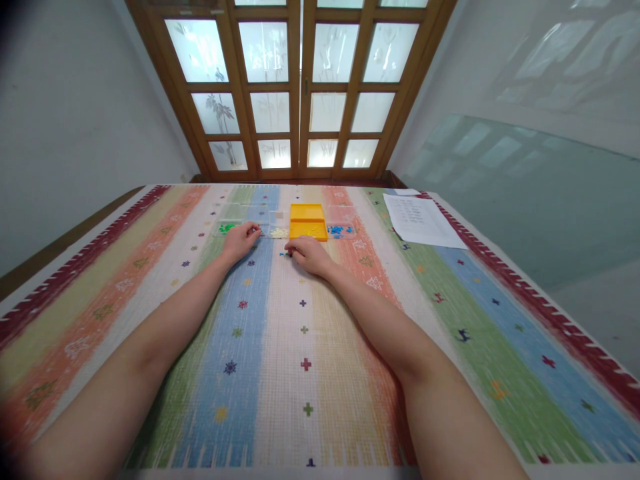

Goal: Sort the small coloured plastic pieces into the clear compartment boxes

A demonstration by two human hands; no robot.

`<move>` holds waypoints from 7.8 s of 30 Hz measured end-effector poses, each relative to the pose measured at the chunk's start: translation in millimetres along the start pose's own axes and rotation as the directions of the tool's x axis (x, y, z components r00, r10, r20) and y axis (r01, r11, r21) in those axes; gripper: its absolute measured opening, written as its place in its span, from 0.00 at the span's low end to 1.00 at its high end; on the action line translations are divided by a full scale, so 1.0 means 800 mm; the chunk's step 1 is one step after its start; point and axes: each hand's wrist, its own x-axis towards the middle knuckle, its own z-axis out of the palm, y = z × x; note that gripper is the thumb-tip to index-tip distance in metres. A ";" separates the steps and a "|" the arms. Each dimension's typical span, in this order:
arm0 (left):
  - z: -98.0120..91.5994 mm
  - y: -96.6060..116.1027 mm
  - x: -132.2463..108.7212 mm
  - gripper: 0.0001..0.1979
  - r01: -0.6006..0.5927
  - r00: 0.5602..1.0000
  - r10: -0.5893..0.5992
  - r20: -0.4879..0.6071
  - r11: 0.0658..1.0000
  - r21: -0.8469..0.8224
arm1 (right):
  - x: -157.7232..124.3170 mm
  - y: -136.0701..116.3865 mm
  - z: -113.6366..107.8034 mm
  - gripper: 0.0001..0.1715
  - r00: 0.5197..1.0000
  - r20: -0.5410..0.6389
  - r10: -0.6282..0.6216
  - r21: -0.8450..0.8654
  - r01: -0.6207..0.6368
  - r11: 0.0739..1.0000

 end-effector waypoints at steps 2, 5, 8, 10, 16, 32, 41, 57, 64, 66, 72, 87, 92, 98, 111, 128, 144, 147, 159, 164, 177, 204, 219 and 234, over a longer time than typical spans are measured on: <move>-0.001 0.002 0.000 0.13 0.005 1.000 -0.005 0.006 1.000 0.002 | 0.000 -0.002 0.000 0.15 1.000 0.010 -0.006 0.002 0.006 1.000; -0.003 0.005 -0.001 0.13 0.023 1.000 -0.023 0.020 1.000 0.012 | 0.001 -0.007 -0.001 0.15 0.999 0.029 -0.026 0.005 0.026 1.000; -0.005 0.008 -0.002 0.13 0.032 0.999 -0.032 0.028 0.999 0.017 | 0.001 -0.014 -0.002 0.16 0.997 0.057 -0.053 0.035 0.051 0.998; -0.006 0.008 -0.002 0.14 0.029 0.999 -0.030 0.029 0.999 0.018 | 0.002 -0.017 -0.001 0.16 0.996 0.059 -0.072 0.059 0.068 0.996; -0.004 0.007 -0.002 0.14 0.033 0.999 -0.034 0.028 0.999 0.023 | 0.002 -0.013 -0.002 0.14 0.998 0.024 -0.057 0.042 0.056 0.998; -0.017 -0.016 0.006 0.13 0.212 0.970 -0.203 -0.137 0.976 0.057 | 0.003 -0.016 0.001 0.16 0.977 0.103 -0.188 -0.143 0.202 0.969; -0.049 -0.075 0.011 0.13 0.496 0.817 -0.472 -0.331 0.868 -0.015 | 0.000 -0.022 -0.005 0.15 0.965 0.159 -0.211 -0.176 0.238 0.955; -0.052 -0.078 0.011 0.12 0.556 0.765 -0.541 -0.350 0.829 -0.068 | -0.001 -0.022 -0.004 0.17 0.960 0.166 -0.225 -0.192 0.255 0.948; -0.049 -0.078 0.010 0.10 0.538 0.772 -0.523 -0.360 0.840 -0.067 | 0.000 -0.022 -0.001 0.17 0.955 0.165 -0.245 -0.169 0.273 0.947; -0.050 -0.075 0.009 0.10 0.532 0.779 -0.519 -0.352 0.844 -0.069 | 0.001 -0.022 0.000 0.18 0.957 0.164 -0.239 -0.179 0.268 0.947; -0.050 -0.057 0.007 0.11 0.470 0.820 -0.461 -0.340 0.880 -0.059 | 0.000 -0.014 0.000 0.16 0.978 0.040 -0.205 -0.165 0.209 0.964; -0.027 -0.035 0.008 0.15 0.174 0.966 -0.166 -0.200 0.984 0.025 | -0.012 0.088 -0.060 0.21 0.721 -0.610 0.329 -0.055 -0.453 0.890; -0.020 -0.038 0.008 0.14 0.091 0.975 -0.088 -0.203 0.996 0.008 | -0.017 0.104 -0.060 0.22 0.658 -0.598 0.459 0.004 -0.570 0.822; -0.019 -0.034 0.006 0.14 0.079 0.982 -0.076 -0.174 0.997 0.014 | -0.016 0.103 -0.058 0.22 0.641 -0.606 0.471 0.037 -0.569 0.821; -0.004 0.030 -0.006 0.15 -0.143 0.985 0.139 0.105 0.989 0.032 | -0.013 0.091 -0.047 0.21 0.733 -0.550 0.400 -0.059 -0.512 0.857; 0.015 0.097 -0.040 0.17 -0.368 0.864 0.341 0.369 0.930 0.003 | -0.005 0.059 -0.031 0.18 0.847 -0.434 0.308 -0.129 -0.397 0.909; 0.007 0.061 -0.020 0.15 -0.143 0.979 0.132 0.158 0.988 0.059 | -0.006 0.057 -0.028 0.17 0.880 -0.393 0.266 -0.156 -0.349 0.924; 0.000 0.038 -0.009 0.15 -0.053 0.996 0.049 0.070 0.997 0.056 | -0.006 0.051 -0.027 0.17 0.899 -0.372 0.230 -0.179 -0.312 0.933; -0.011 -0.019 0.007 0.14 0.211 0.970 -0.202 -0.132 0.975 0.062 | 0.004 -0.022 0.006 0.11 0.994 0.065 -0.084 -0.314 0.101 0.944; -0.008 -0.019 0.007 0.14 0.210 0.969 -0.201 -0.141 0.977 0.050 | 0.006 -0.034 0.013 0.09 0.987 0.132 -0.094 -0.339 0.134 0.931; -0.004 0.003 0.002 0.14 0.107 0.993 -0.104 -0.053 0.992 0.060 | 0.006 -0.027 0.011 0.09 0.990 0.107 -0.088 -0.346 0.120 0.931; -0.005 0.026 -0.010 0.15 -0.058 0.995 0.046 0.093 0.990 0.130 | -0.018 0.110 -0.062 0.14 0.679 -0.631 0.376 -0.118 -0.563 0.818; 0.008 0.073 -0.028 0.16 -0.285 0.930 0.257 0.263 0.956 0.075 | -0.011 0.081 -0.045 0.12 0.789 -0.548 0.278 -0.177 -0.434 0.883; 0.013 0.095 -0.039 0.16 -0.296 0.900 0.263 0.346 0.954 0.044 | -0.005 0.056 -0.028 0.11 0.885 -0.422 0.194 -0.252 -0.321 0.913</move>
